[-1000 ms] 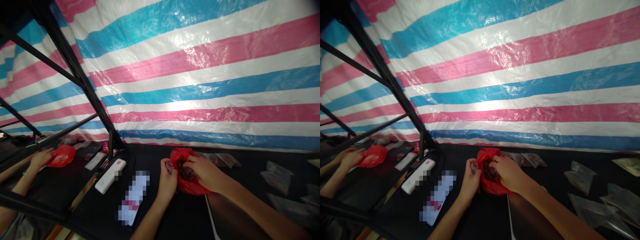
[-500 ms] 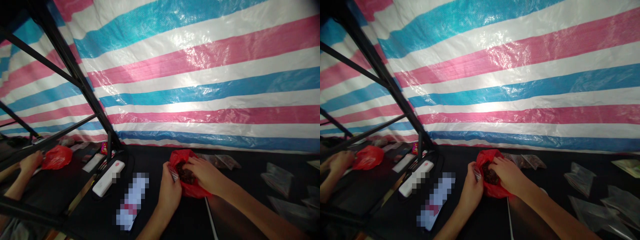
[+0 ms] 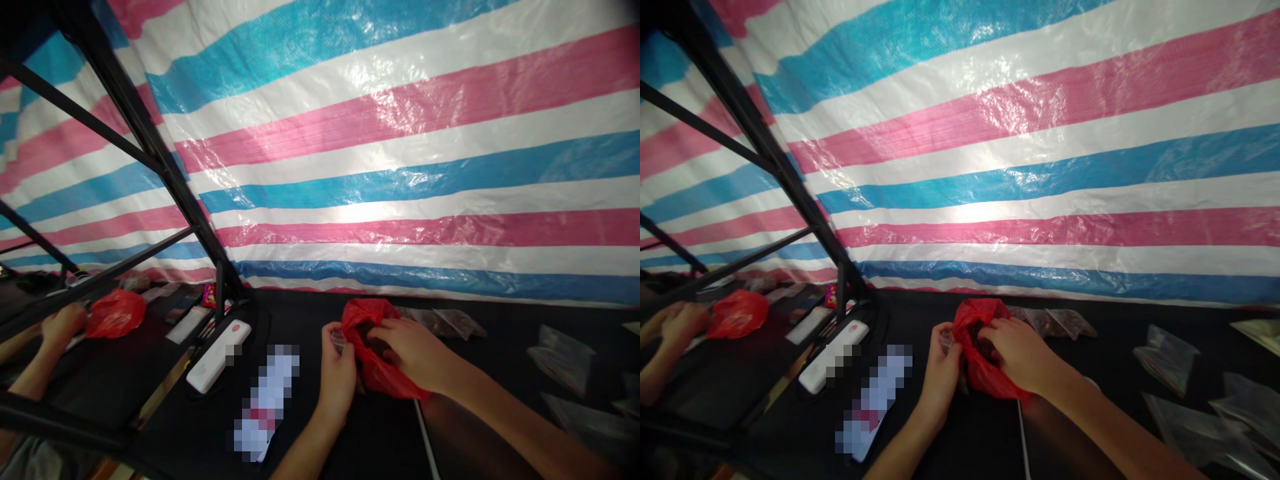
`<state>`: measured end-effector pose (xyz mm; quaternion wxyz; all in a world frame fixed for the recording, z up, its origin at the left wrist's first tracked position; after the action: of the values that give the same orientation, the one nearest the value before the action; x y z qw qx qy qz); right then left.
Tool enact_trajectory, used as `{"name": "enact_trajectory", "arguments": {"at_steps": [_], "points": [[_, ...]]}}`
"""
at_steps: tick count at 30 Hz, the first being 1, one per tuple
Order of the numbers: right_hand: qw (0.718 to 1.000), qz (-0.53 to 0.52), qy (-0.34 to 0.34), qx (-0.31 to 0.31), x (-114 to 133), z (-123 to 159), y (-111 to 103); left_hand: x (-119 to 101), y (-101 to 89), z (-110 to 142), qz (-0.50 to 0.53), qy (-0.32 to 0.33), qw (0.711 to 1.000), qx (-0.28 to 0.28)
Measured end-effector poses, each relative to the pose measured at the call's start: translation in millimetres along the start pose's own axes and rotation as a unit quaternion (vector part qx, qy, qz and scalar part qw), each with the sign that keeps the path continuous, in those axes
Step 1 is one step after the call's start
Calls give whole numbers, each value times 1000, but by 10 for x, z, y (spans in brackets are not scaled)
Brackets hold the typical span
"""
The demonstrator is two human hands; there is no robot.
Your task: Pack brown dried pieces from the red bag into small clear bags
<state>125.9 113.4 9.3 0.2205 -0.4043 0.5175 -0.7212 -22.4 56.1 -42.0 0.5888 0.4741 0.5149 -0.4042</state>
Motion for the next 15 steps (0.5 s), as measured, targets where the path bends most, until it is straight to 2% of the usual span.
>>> {"name": "enact_trajectory", "arguments": {"at_steps": [9,13,15], "points": [[1000,7,-25,-3,103,12,8,45,-81,-45,2,20,999,-38],[1000,30,-5,-7,109,13,-3,-60,-128,-13,-86,54,994,-47],[999,42,7,-1,103,13,4,-116,-121,8,-155,52,986,-27]]}}
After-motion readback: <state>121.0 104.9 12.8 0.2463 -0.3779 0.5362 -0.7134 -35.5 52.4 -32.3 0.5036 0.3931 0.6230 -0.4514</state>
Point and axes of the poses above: each hand's wrist, its own z-axis away from the middle knuckle, its own y-axis out of the palm, x = y × z, the point moved 7 cm from there along -z, towards the middle knuckle, and after that the axes turned 15 degrees about x, right-handed, at the moved point
